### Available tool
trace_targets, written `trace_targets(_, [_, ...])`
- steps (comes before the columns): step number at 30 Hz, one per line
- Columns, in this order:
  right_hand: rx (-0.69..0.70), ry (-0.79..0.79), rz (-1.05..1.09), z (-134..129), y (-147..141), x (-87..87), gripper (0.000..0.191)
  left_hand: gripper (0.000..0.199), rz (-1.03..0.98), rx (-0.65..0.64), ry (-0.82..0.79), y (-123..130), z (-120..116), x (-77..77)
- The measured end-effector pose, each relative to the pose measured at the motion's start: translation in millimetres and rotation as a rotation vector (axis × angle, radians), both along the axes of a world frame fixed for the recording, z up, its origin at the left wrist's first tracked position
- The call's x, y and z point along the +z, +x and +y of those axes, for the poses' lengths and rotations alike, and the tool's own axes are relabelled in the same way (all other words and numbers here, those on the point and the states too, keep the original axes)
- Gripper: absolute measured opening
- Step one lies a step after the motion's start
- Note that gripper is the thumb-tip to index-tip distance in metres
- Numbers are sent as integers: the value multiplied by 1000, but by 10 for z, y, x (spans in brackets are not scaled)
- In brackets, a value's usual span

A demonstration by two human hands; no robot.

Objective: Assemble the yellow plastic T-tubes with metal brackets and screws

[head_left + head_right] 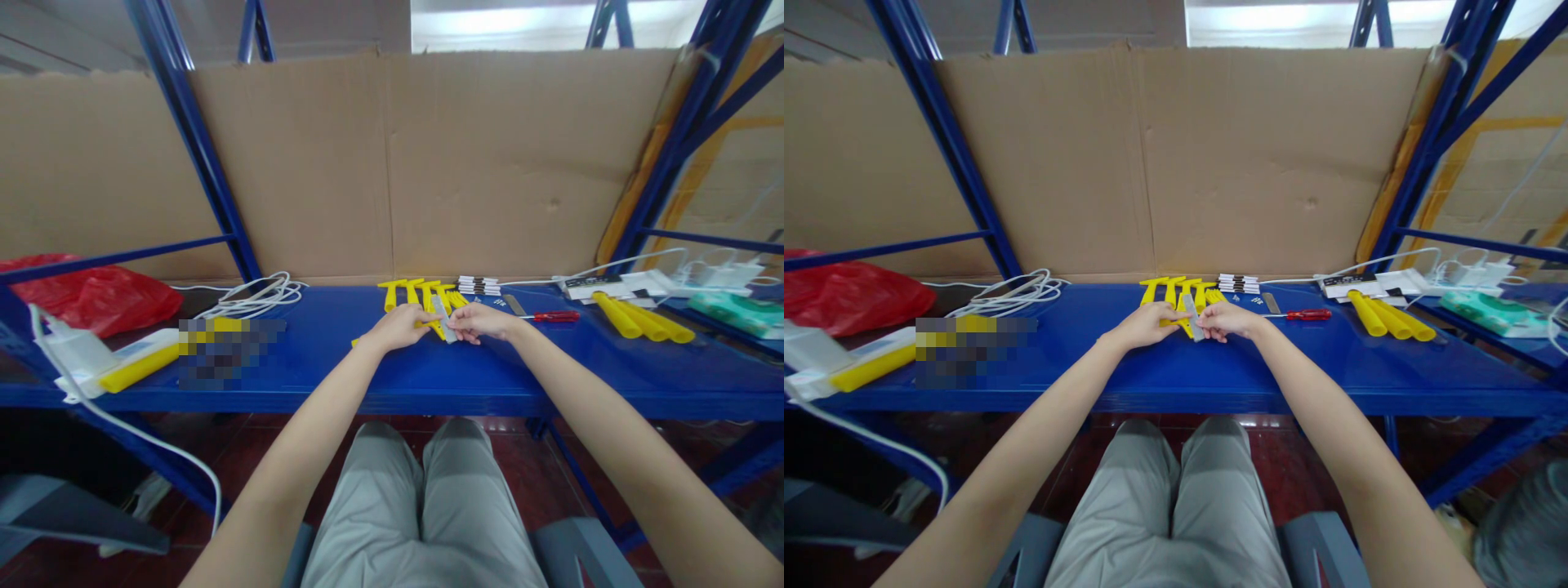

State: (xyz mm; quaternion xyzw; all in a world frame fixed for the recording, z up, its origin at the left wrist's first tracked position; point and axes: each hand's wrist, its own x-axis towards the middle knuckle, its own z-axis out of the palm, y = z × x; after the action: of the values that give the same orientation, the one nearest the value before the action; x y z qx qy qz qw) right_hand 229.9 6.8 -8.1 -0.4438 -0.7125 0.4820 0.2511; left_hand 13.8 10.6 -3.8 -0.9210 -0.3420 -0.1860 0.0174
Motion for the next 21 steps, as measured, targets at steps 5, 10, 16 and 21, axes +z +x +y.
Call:
trace_targets(5, [-4,14,-13,2,-18,-2,29,38,0,-3,-10,-6,0,-3])
trace_targets(10, [-20,43,-4,-38,-39,27,29,37,-6,-13,-3,-18,17,-8])
trace_targets(16, [-45,6,21,-59,-58,30,28,36,-12,-18,5,-14,35,-18])
trace_targets(21, [24,-46,28,-53,-61,23,32,37,-1,-28,1,3,15,-12])
